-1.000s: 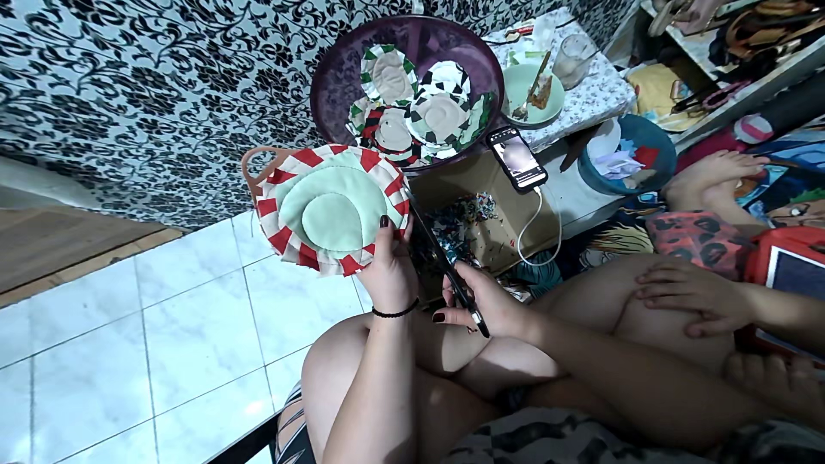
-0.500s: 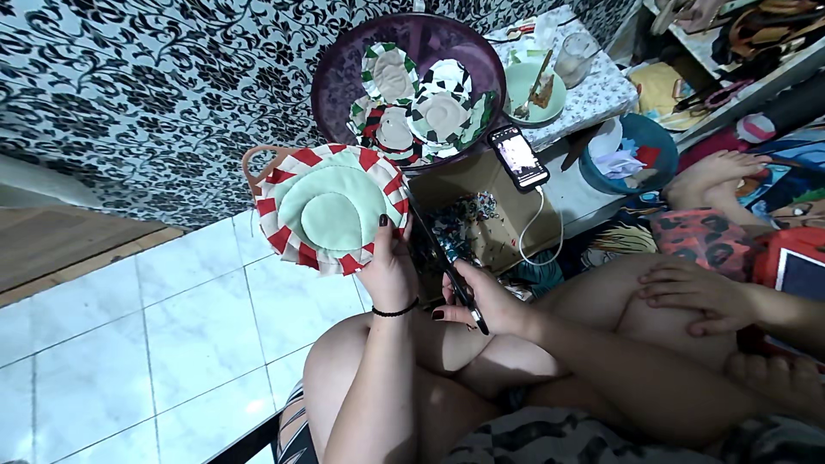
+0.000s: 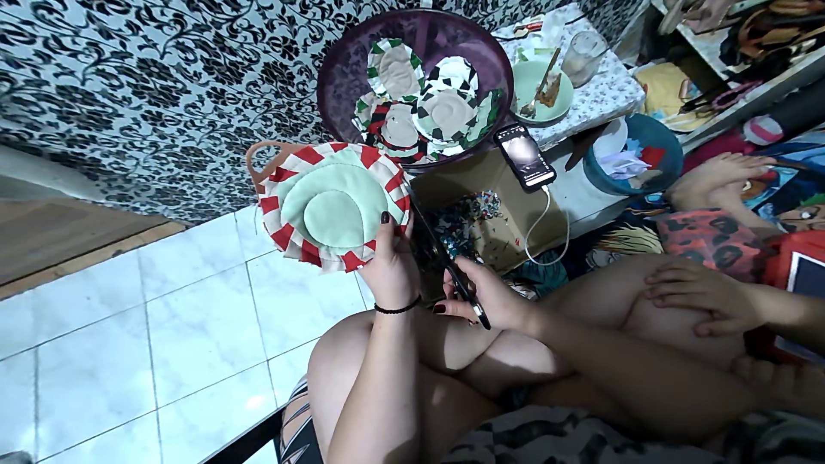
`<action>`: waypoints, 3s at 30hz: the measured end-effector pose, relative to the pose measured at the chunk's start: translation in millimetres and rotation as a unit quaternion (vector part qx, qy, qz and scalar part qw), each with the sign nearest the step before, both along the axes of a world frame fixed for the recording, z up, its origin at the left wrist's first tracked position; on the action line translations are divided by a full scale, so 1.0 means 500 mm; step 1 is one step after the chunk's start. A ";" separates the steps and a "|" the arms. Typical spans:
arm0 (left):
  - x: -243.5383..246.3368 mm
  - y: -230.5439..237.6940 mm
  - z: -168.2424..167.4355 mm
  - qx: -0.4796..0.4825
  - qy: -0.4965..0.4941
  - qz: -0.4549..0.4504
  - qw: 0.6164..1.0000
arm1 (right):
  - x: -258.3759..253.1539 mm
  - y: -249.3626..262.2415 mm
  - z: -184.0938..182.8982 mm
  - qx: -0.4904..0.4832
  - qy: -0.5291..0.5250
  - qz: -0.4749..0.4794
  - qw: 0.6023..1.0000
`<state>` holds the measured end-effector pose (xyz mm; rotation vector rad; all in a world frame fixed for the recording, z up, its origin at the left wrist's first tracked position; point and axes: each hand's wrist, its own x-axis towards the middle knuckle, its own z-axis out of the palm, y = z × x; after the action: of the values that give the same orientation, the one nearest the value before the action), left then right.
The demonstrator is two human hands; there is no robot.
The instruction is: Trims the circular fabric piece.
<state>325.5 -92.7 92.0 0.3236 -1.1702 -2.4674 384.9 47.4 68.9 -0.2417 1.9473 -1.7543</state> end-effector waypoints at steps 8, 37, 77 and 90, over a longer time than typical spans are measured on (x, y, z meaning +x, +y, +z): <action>-0.001 -0.003 0.001 0.005 0.002 -0.006 1.000 | -0.001 -0.002 -0.003 -0.014 -0.007 -0.003 1.000; -0.002 0.000 0.000 0.002 -0.005 -0.004 1.000 | 0.000 0.003 -0.007 -0.020 -0.004 -0.006 1.000; 0.002 0.011 -0.003 -0.013 -0.011 -0.008 1.000 | 0.013 0.013 0.005 -0.019 -0.023 -0.010 1.000; 0.002 0.010 -0.002 -0.005 -0.009 -0.009 1.000 | 0.012 0.011 0.006 -0.009 -0.024 -0.011 1.000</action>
<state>326.6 -87.8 90.9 0.3350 -1.1987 -2.4785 391.1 53.0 71.9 -0.1819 1.9089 -1.7756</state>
